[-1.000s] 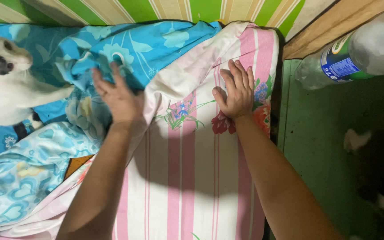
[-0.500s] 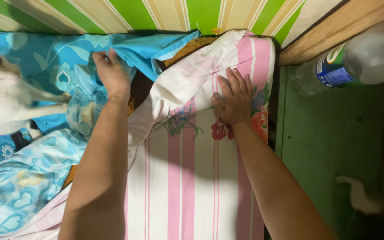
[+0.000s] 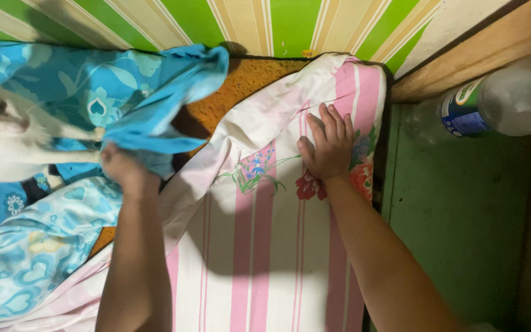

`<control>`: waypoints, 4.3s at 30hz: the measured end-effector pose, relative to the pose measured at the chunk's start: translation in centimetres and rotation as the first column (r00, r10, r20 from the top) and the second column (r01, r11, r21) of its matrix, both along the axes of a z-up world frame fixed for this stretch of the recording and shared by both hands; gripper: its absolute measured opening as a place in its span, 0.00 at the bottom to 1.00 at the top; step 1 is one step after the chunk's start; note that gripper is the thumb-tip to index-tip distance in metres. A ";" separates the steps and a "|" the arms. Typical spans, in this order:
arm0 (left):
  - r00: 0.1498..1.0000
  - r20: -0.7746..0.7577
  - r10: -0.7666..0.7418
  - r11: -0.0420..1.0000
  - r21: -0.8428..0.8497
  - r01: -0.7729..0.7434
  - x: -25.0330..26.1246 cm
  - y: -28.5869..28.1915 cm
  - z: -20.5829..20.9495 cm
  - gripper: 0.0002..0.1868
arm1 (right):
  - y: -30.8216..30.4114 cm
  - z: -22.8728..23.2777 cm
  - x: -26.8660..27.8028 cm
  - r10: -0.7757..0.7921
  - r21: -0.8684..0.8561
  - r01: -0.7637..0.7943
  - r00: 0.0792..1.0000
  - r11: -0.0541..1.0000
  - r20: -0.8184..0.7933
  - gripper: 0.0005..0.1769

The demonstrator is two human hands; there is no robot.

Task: The person removes a pillowcase from a pillow, folds it, puts a new floral-patterned pillowcase onto the pillow, and then tucks a bedsheet into the side of the bed while kittens move around the workspace.

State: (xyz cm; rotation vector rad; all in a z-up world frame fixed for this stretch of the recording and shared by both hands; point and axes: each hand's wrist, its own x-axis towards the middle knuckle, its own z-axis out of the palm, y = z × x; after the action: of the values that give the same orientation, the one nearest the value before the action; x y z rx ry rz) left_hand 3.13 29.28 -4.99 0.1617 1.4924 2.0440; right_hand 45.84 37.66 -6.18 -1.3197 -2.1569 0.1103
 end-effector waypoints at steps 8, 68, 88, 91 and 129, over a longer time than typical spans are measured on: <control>0.590 -0.803 -0.082 0.839 -0.375 -0.394 4.5 -6.8 0.6 0.30 | -0.3 0.2 -0.2 -0.001 0.005 0.001 1.000 1.000 -0.019 0.29; 0.159 -0.894 -0.419 0.881 -0.358 0.309 17.9 12.6 2.0 0.15 | -0.4 -1.8 -0.1 -0.065 0.027 0.065 0.998 0.998 0.018 0.26; -0.052 -0.923 -0.381 0.910 -0.385 0.154 15.1 16.4 -4.5 0.12 | 12.0 2.6 -2.3 -0.076 0.042 0.073 0.995 0.996 0.071 0.25; -0.081 -0.925 -0.372 0.912 -0.380 0.155 14.7 16.5 -5.3 0.14 | 13.2 1.7 -2.4 -0.106 0.118 0.078 0.962 0.990 0.251 0.18; -0.173 -0.914 -0.367 0.917 -0.387 0.099 14.9 16.1 -5.7 0.27 | 15.2 6.2 9.6 0.185 -0.107 -0.153 0.878 0.982 0.442 0.15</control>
State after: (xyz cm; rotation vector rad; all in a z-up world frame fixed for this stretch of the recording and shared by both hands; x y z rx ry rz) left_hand 18.01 45.39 -10.72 2.2780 2.1135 1.1253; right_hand 55.40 52.85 0.00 -1.2861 -2.6835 -0.0613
